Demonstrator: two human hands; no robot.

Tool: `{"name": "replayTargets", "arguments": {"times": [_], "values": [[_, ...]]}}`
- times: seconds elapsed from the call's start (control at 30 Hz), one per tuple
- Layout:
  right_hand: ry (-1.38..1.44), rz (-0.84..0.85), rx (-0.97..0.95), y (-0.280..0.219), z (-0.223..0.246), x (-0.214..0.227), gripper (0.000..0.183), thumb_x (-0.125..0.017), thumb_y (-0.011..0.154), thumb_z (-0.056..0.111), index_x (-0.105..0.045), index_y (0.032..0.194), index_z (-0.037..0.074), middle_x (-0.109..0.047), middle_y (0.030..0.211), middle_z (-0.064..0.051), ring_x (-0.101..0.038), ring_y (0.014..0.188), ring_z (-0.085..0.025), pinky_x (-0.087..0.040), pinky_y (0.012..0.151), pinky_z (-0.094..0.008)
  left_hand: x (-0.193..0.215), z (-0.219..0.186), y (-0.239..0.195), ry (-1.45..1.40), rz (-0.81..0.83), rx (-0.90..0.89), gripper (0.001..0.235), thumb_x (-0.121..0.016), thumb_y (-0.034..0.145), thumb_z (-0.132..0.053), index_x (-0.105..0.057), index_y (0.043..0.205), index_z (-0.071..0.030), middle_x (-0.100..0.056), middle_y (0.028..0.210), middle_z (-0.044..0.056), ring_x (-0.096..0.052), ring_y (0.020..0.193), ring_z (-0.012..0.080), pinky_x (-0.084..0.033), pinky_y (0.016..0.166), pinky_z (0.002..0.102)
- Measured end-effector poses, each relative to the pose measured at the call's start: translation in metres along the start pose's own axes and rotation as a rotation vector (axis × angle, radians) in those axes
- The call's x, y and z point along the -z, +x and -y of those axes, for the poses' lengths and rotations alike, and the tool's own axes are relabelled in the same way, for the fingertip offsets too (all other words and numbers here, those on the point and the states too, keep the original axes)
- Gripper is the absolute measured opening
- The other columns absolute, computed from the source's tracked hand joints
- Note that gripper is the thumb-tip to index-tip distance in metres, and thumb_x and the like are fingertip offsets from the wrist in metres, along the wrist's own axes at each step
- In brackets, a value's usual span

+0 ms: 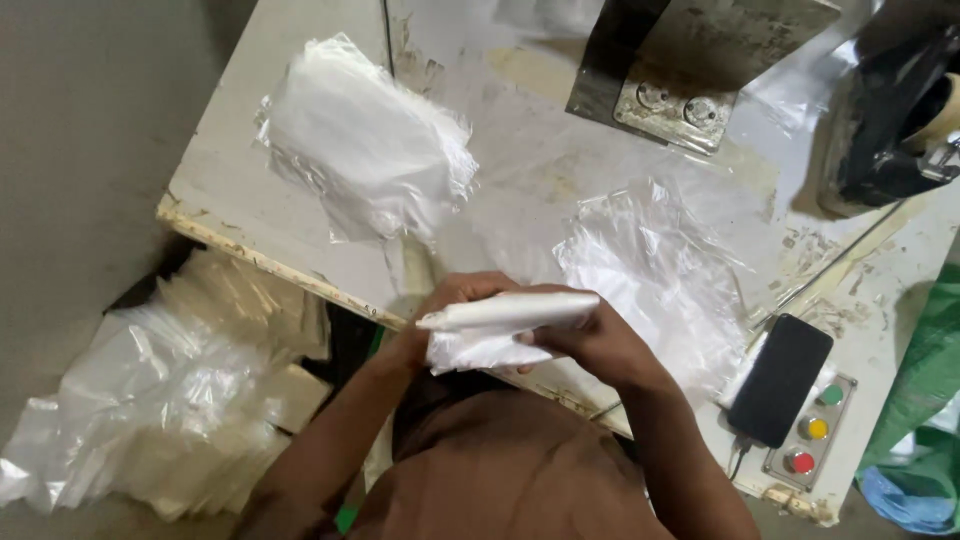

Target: Folding and stacking small plastic bags on a workbench in a factory.

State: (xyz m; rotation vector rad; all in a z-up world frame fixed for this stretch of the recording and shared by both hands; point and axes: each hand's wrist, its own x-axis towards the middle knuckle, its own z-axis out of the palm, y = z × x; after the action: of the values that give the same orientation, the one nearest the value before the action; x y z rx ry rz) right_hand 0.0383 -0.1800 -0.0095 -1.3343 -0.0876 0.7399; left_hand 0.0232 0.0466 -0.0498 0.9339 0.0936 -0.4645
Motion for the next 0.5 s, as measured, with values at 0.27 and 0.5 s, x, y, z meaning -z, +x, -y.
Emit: {"name": "replayTargets", "arguments": {"times": [0.27,0.5], "values": [[0.569,-0.459,0.312,0.013,-0.019,0.04,0.018,-0.07,0.091,0.005,-0.071,0.109,0.004,-0.074,0.098,-0.018,-0.076,0.08,-0.031,-0.062,0.06,-0.023,-0.047,0.029,0.028,-0.635,-0.05,-0.22,0.026,-0.058,0.098,-0.019,-0.067,0.116,-0.003,-0.075,0.108,0.016,-0.07,0.104,0.0243,-0.052,0.1,0.039],[-0.089,-0.51,0.687,-0.001,0.034,-0.004,0.043,-0.062,0.098,0.035,-0.073,0.102,-0.006,-0.075,0.102,-0.025,-0.073,0.057,-0.03,-0.065,0.049,-0.04,-0.071,-0.004,0.023,0.137,-0.162,-0.586,0.031,-0.058,0.102,-0.015,-0.071,0.122,0.004,-0.047,0.098,0.005,-0.043,0.092,0.0115,-0.043,0.086,0.026]]}}
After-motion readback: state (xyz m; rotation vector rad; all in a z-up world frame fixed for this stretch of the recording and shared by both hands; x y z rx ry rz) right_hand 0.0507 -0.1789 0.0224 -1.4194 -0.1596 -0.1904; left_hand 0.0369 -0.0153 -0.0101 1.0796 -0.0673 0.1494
